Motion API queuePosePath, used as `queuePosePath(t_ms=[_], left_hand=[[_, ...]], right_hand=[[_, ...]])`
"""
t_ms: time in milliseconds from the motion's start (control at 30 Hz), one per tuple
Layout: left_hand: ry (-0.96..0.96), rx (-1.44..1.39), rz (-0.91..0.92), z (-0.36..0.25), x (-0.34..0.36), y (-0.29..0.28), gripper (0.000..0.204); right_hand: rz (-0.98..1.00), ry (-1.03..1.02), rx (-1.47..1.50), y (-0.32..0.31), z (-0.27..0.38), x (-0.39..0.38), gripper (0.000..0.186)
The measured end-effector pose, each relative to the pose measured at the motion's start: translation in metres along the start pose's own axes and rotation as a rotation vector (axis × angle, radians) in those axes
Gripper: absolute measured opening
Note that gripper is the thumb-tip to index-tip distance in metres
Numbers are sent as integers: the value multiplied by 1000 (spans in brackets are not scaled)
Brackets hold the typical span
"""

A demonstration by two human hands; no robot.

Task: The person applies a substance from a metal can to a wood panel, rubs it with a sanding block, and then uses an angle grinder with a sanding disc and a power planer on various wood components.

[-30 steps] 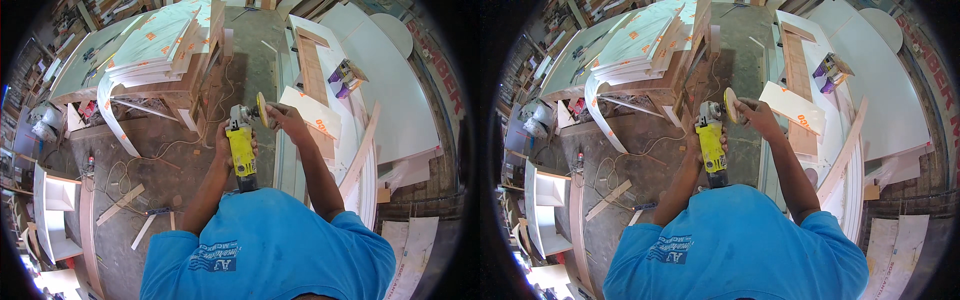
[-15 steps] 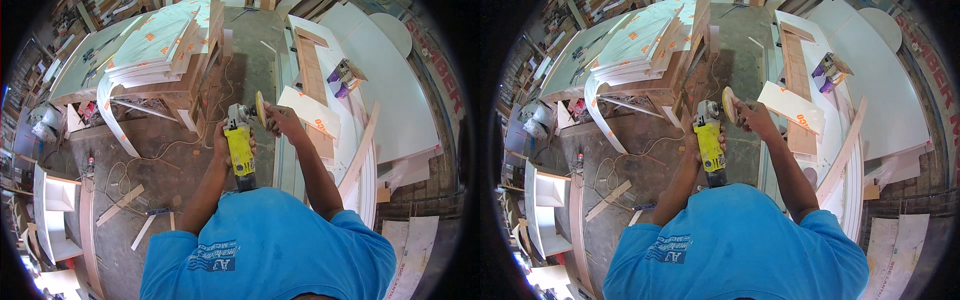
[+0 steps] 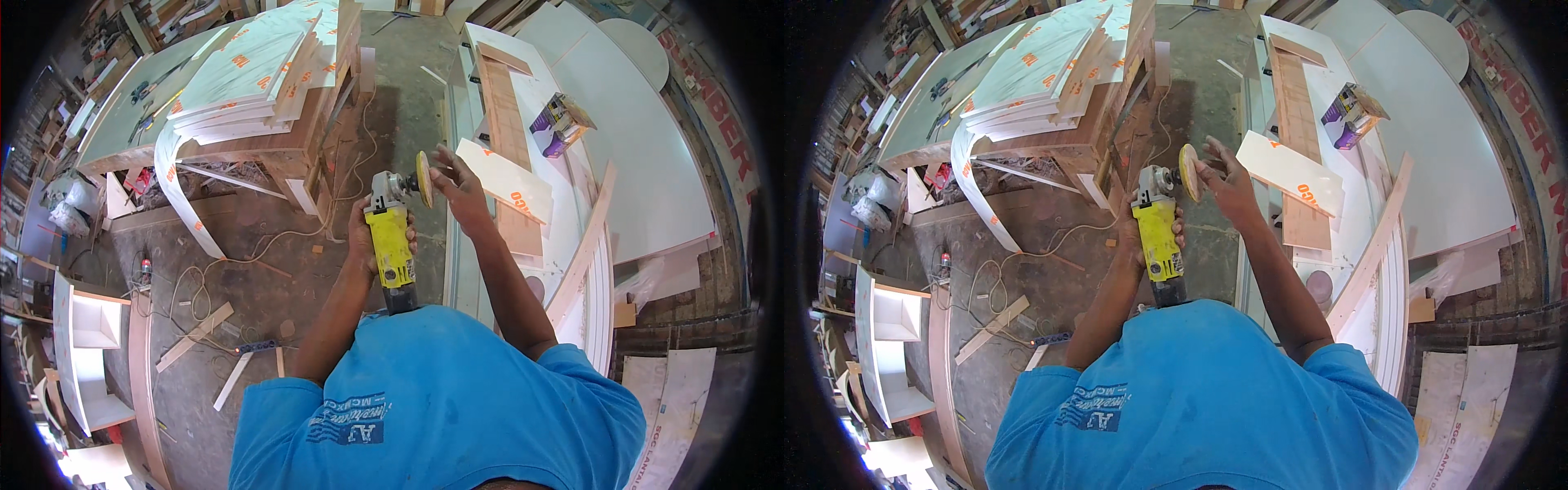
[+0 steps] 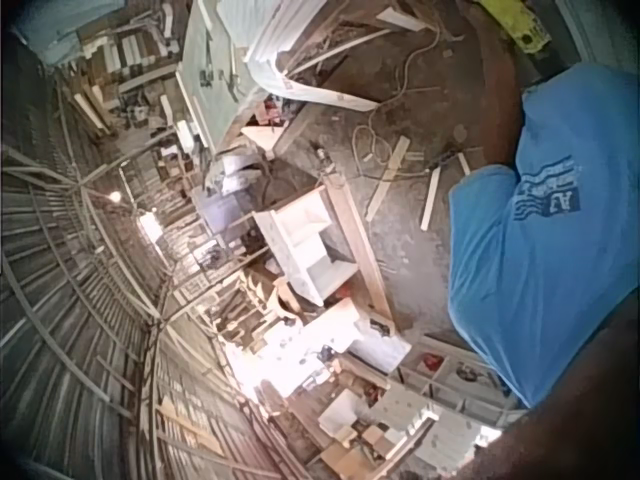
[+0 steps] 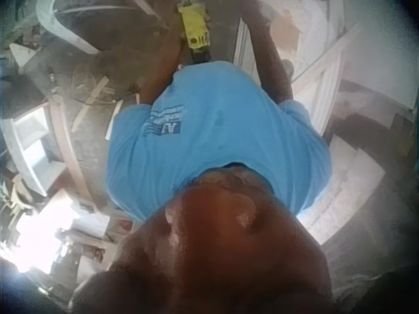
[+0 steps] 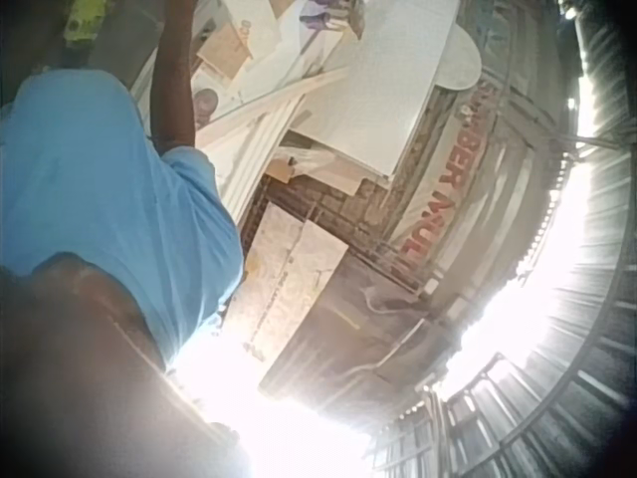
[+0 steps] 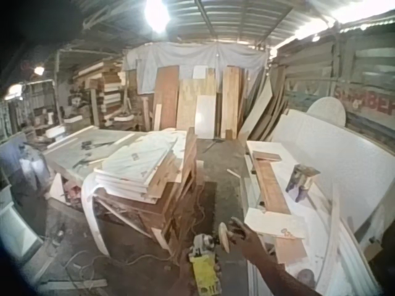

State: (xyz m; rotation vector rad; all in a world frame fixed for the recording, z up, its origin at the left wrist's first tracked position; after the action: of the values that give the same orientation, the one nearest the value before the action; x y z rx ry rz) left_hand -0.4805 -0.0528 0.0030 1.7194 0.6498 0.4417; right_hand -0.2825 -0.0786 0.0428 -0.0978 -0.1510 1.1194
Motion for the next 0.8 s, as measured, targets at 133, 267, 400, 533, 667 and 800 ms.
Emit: queuePosePath(t_ms=[133, 267, 400, 533, 667, 800], left_hand=[[13, -17, -20, -2, -3, -1, 76], [-3, -55, 0, -4, -2, 0, 75], [12, -43, -15, -2, 2, 0, 74], [-4, -48, -17, -4, 0, -1, 74], [-1, 20, 22, -8, 1, -3, 74], [5, -11, -26, -3, 4, 0, 75]], right_hand=[[103, 104, 53, -4, 19, -5, 57], [77, 303, -138, -11, 23, -16, 50], [16, 251, -43, -12, 8, -4, 47], [185, 281, 177, -2, 9, -3, 42], [126, 122, 36, 0, 25, -9, 41], [64, -109, -190, -5, 11, 8, 41]])
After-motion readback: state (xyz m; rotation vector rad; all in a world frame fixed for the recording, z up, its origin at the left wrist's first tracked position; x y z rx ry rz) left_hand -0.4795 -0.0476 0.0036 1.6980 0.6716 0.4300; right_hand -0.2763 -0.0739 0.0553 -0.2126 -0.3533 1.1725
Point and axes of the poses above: each hand's wrist, its own x-axis towards the middle knuckle, its own y-axis out of the palm, z = x × y, the point moved 1 cm from there along x, towards the middle knuckle, and after that the axes turned 14 degrees about y, right-handed, at the moved point
